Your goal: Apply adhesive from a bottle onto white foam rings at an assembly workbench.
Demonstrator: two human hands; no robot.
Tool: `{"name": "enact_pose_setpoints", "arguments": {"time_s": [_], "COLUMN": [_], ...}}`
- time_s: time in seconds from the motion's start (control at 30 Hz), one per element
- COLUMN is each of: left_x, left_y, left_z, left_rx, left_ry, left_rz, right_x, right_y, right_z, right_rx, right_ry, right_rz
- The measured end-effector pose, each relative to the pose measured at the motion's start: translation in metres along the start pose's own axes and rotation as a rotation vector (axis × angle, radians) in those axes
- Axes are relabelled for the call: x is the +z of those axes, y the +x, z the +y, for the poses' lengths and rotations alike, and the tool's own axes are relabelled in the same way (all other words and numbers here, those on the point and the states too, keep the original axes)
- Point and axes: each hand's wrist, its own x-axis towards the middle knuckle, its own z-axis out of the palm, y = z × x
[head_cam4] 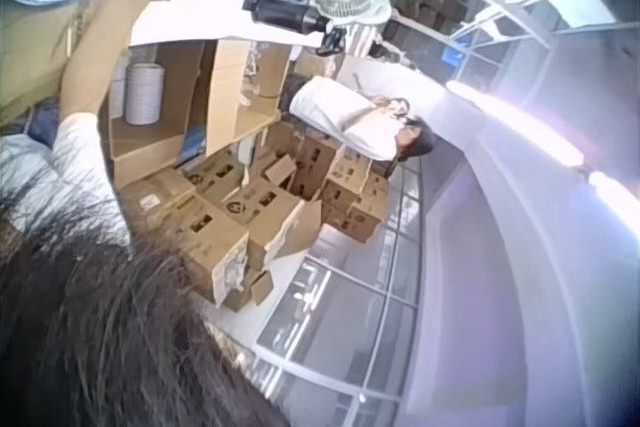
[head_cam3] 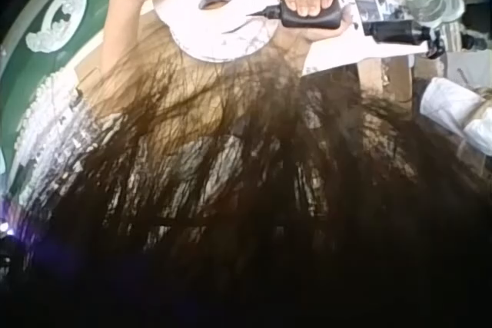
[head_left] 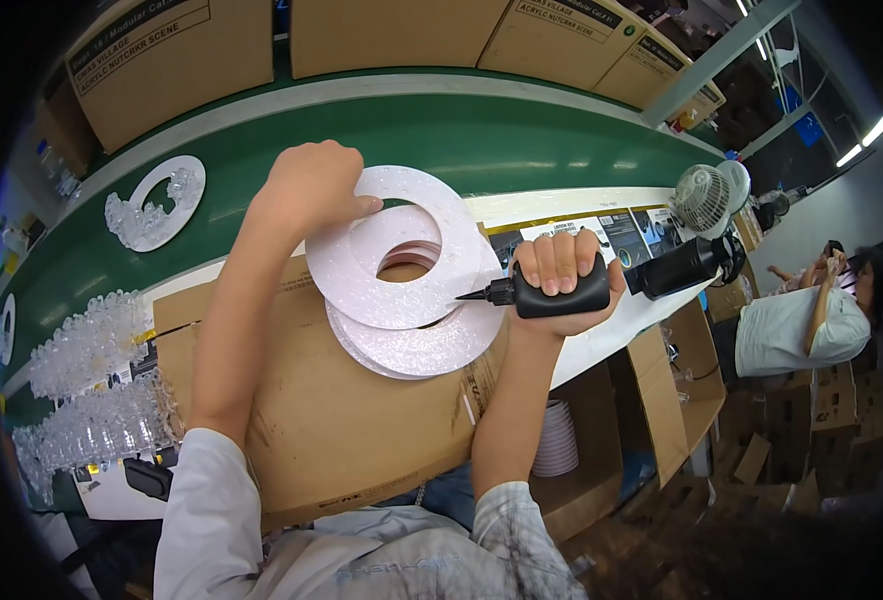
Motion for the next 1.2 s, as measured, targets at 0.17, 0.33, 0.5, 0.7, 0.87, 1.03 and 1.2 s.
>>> {"name": "enact_pose_setpoints", "arguments": {"time_s": [0.17,0.33,0.5,0.7,0.87,1.03,1.2], "left_x": [0.001,0.002,0.002,0.000,-0.001,-0.004,-0.004], "left_y": [0.002,0.003,0.003,0.001,0.001,-0.001,0.002], "left_z": [-0.003,-0.002,-0.002,-0.002,-0.001,-0.003,-0.018], "left_rx": [-0.012,-0.020,-0.010,-0.006,-0.015,0.011,-0.014], "left_ry": [0.002,-0.003,-0.004,-0.004,-0.012,0.007,0.011], "left_rz": [0.006,0.000,0.011,0.006,0.011,0.022,0.067], "right_x": [0.003,0.004,0.003,0.005,0.002,0.004,0.000], "right_y": [0.000,-0.001,-0.001,-0.001,-0.001,0.001,0.003], "right_z": [0.002,0.005,0.004,0.006,0.005,0.009,0.004], "right_rx": [0.031,0.041,0.051,0.066,0.071,0.004,-0.138], "right_ry": [0.026,-0.005,-0.020,-0.068,-0.078,0.041,0.236], "right_rz": [0.019,0.037,0.046,0.049,0.033,0.047,0.112]}}
